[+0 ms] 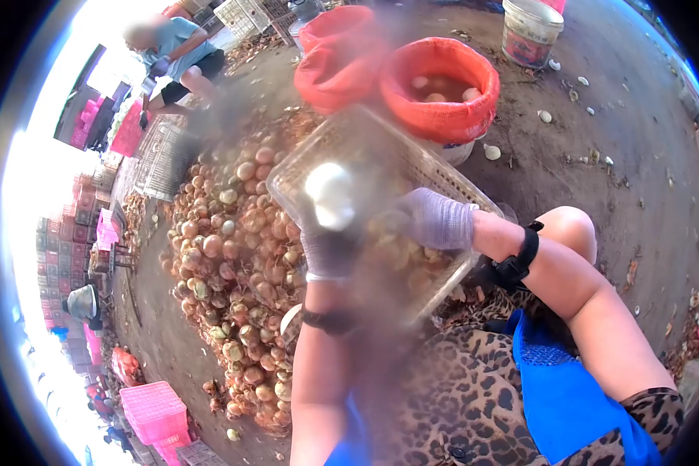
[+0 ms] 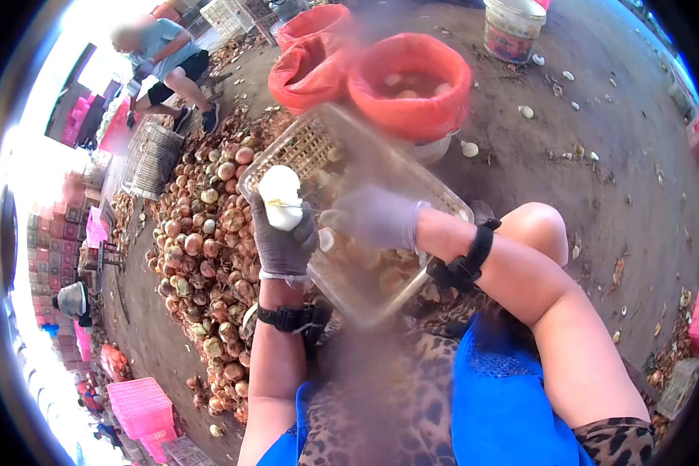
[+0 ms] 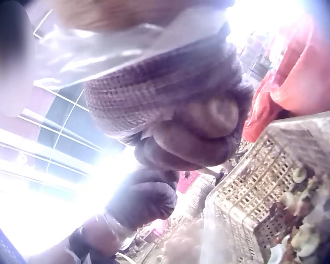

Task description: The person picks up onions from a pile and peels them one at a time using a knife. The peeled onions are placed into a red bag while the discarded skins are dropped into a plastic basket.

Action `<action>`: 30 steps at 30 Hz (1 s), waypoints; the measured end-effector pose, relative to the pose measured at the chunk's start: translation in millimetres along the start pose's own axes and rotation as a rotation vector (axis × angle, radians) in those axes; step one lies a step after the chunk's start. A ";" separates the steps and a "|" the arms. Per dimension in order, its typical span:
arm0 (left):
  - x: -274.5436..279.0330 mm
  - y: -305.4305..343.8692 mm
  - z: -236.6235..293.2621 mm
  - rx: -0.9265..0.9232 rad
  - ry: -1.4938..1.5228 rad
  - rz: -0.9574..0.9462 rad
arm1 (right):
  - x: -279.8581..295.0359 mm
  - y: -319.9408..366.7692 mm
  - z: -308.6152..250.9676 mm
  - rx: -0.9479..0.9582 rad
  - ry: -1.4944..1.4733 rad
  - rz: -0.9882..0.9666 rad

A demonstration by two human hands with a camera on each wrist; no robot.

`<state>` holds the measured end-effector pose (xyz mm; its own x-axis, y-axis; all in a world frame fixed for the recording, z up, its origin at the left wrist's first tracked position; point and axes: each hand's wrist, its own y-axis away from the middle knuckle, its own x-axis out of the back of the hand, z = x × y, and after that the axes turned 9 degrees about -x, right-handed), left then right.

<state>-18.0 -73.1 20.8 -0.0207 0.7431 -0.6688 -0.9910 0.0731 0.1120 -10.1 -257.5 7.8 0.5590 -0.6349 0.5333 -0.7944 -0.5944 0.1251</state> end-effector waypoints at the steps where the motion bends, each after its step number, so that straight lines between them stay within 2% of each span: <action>1: 4.5 -1.1 -4.2 -0.103 -0.223 -0.021 | -2.3 -0.1 2.2 -0.023 -0.054 -0.001; 2: 19.2 -5.1 -15.9 -0.335 -0.640 -0.135 | -0.1 -0.1 -4.1 -0.101 -0.053 -0.026; 4: 39.4 -10.4 -26.8 -0.348 -0.594 -0.160 | -3.4 -4.8 -0.2 -0.145 0.054 0.002; 6: 37.0 -14.1 -24.1 0.100 0.324 0.039 | -17.5 -17.9 21.4 -0.074 0.269 0.102; 9: 44.2 -22.7 -33.6 -0.192 -0.217 0.058 | -1.7 -8.3 -21.2 -0.269 0.481 0.071; 11: 64.6 -25.2 -31.1 -0.111 0.106 -0.347 | -10.1 -12.1 -14.4 -0.221 0.525 0.131; 13: 75.6 -33.0 -34.9 -0.029 0.383 -0.465 | -15.9 -17.1 -10.5 -0.199 0.566 0.159; 14: 74.6 -43.0 -39.3 0.012 0.493 -0.378 | -17.3 -19.8 -10.4 -0.199 0.583 0.154; 15: 75.1 -48.1 -42.8 0.000 0.459 -0.228 | -19.3 -23.2 -10.2 -0.197 0.601 0.148; 16: 65.8 -50.5 -41.4 -0.009 0.417 -0.078 | -22.7 -26.8 -6.1 -0.161 0.516 0.229; 17: 29.5 -41.4 -25.5 -0.065 0.230 0.135 | -27.6 -29.0 0.7 -0.126 0.429 0.308; 19: 13.0 -36.7 -14.2 -0.106 0.094 0.281 | -28.7 -28.3 1.8 -0.088 0.320 0.400; 21: 22.2 -32.1 -13.5 -0.086 0.193 0.149 | -24.6 -23.6 -6.1 -0.084 0.276 0.425; 23: 30.3 -27.0 -11.1 -0.062 0.282 0.008 | -17.0 -12.1 -10.4 0.055 0.167 0.352; 24: 31.2 -26.9 -10.6 -0.051 0.292 0.002 | -13.3 -9.4 -11.0 0.122 0.113 0.316; 27: 29.0 -24.7 -11.5 0.010 0.244 0.043 | -12.6 -18.5 -3.7 0.181 0.115 0.631; 28: 27.5 -22.9 -12.1 0.047 0.209 0.027 | -11.3 -25.7 1.5 0.212 0.211 0.646; 29: 24.4 -16.2 -7.8 0.103 0.164 -0.066 | -7.8 -35.9 6.6 0.242 0.310 0.663; 30: 15.8 -8.3 -6.3 0.097 0.257 -0.253 | -3.7 -37.4 9.7 0.257 0.348 0.662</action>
<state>-10.9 -66.2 4.7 0.1785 0.5035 -0.8453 -0.9522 0.3049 -0.0195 19.9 -237.7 -6.9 -0.1508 -0.7305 0.6660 -0.8323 -0.2697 -0.4842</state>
